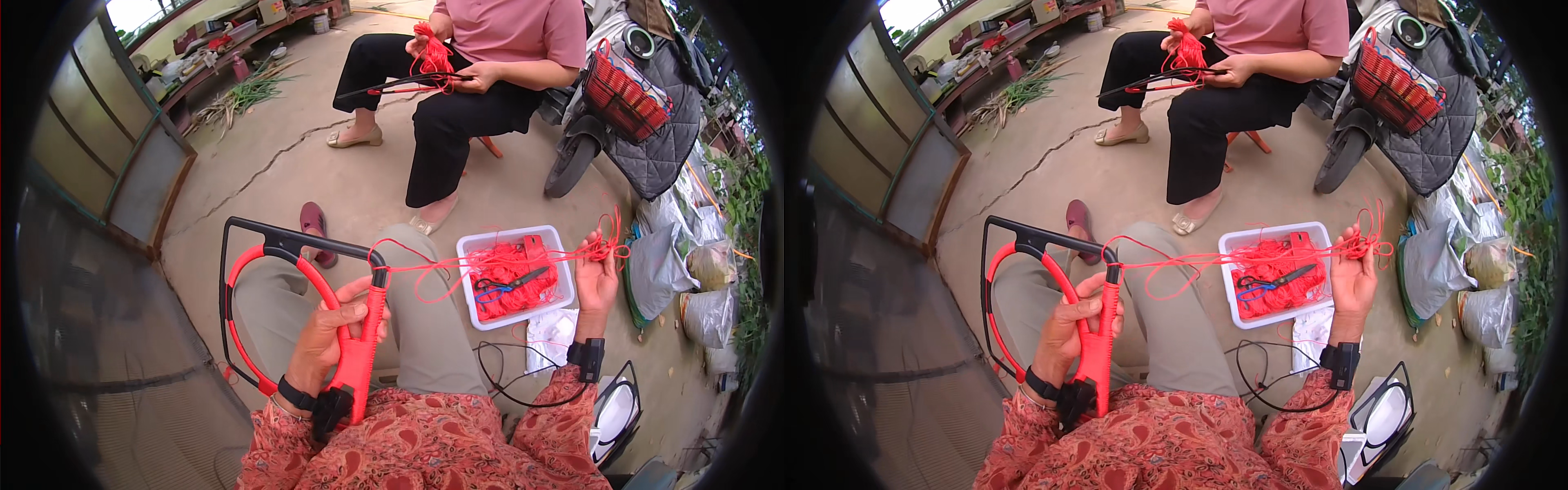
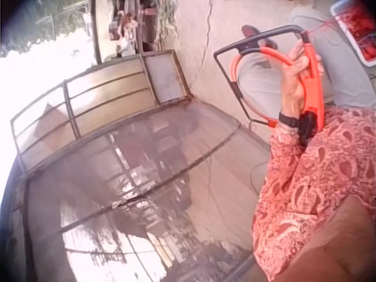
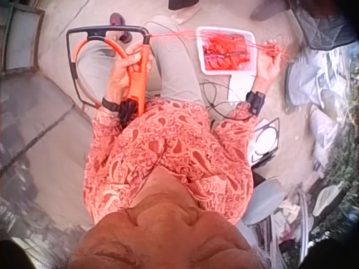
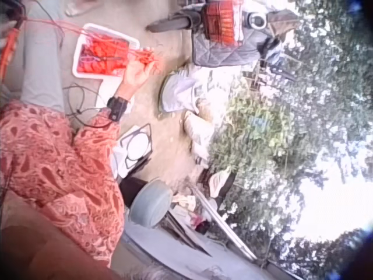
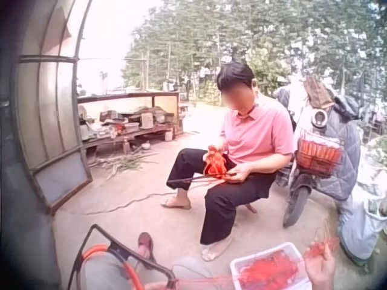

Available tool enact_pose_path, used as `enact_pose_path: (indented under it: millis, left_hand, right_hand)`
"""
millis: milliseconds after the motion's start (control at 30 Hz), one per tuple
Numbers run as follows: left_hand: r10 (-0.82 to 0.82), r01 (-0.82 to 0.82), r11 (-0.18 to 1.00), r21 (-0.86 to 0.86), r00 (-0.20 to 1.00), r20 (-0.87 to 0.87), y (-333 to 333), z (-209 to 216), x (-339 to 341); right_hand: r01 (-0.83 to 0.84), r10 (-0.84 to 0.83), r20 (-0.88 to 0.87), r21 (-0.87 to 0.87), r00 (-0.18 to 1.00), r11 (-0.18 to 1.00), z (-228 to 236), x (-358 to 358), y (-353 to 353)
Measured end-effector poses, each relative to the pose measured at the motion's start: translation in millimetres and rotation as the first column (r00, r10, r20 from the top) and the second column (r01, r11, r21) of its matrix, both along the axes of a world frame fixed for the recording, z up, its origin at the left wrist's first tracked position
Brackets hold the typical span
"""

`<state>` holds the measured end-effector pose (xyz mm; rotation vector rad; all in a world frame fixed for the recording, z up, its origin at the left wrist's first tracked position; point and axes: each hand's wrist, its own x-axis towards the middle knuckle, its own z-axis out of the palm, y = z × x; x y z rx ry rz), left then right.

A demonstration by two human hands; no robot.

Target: Wrapping a red cord or string around a red and black circular tool frame.

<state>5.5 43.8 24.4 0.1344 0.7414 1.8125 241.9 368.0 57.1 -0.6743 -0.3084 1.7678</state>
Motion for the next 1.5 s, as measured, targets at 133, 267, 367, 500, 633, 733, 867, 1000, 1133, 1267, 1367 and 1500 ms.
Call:
enact_pose_path:
  millis: [133, 267, 367, 500, 633, 733, 867, 1000, 1133, 1267, 1367, 1500]
  left_hand:
    - [-0.018, 0.016, 0.996, -0.088, 1.000, -0.018, -1, 5, 1]
    - [0.004, -0.008, 0.995, -0.102, 0.999, -0.042, -6, 6, 3]
    - [-0.022, 0.014, 0.992, -0.126, 0.998, -0.059, -5, 9, 3]
    - [-0.067, 0.058, 0.988, -0.146, 0.996, -0.061, 0, 11, 8]
    - [-0.081, 0.071, 0.983, -0.170, 0.995, -0.054, 3, 11, 12]
    - [-0.087, 0.078, 0.982, -0.171, 0.995, -0.047, 5, 9, 16]
    - [-0.021, 0.010, 0.989, -0.148, 0.997, -0.073, -11, 9, 5]
    - [0.146, -0.147, 0.989, -0.019, 0.988, -0.054, -24, 2, -14]
    - [0.135, -0.138, 0.988, -0.076, 0.990, -0.045, -19, 3, -7]
    - [0.052, -0.059, 0.990, -0.125, 0.997, -0.058, -10, 13, 2]
    - [0.009, -0.018, 0.993, -0.116, 0.997, -0.075, -6, 15, 7]
    - [-0.030, 0.018, 0.993, -0.117, 0.995, -0.099, -4, 23, 14]
  right_hand:
    - [-0.484, 0.601, -0.381, 0.363, 0.702, 0.796, -72, 75, 61]
    - [-0.426, 0.453, -0.109, 0.206, 0.885, 0.881, -79, 97, 62]
    - [-0.523, 0.483, 0.268, 0.104, 0.834, 0.846, -61, 61, 14]
    - [-0.756, 0.727, 0.224, 0.085, 0.649, 0.649, -42, -3, -70]
    - [-0.883, 0.874, 0.123, 0.080, 0.469, 0.462, -15, -72, -127]
    - [-0.962, 0.878, 0.410, -0.005, 0.247, 0.273, -14, -89, -141]
    - [-0.952, 0.847, 0.441, 0.070, 0.297, 0.297, -37, -48, -112]
    - [-0.814, 0.598, 0.734, -0.108, 0.323, 0.571, -70, 57, -30]
    - [-0.600, 0.438, 0.819, -0.148, 0.372, 0.786, -81, 78, -14]
    - [-0.772, 0.703, 0.436, -0.028, 0.562, 0.635, -45, -4, -77]
    - [-0.901, 0.819, 0.391, 0.068, 0.419, 0.429, -20, -64, -127]
    - [-0.961, 0.735, 0.638, 0.027, 0.230, 0.277, -11, -105, -160]
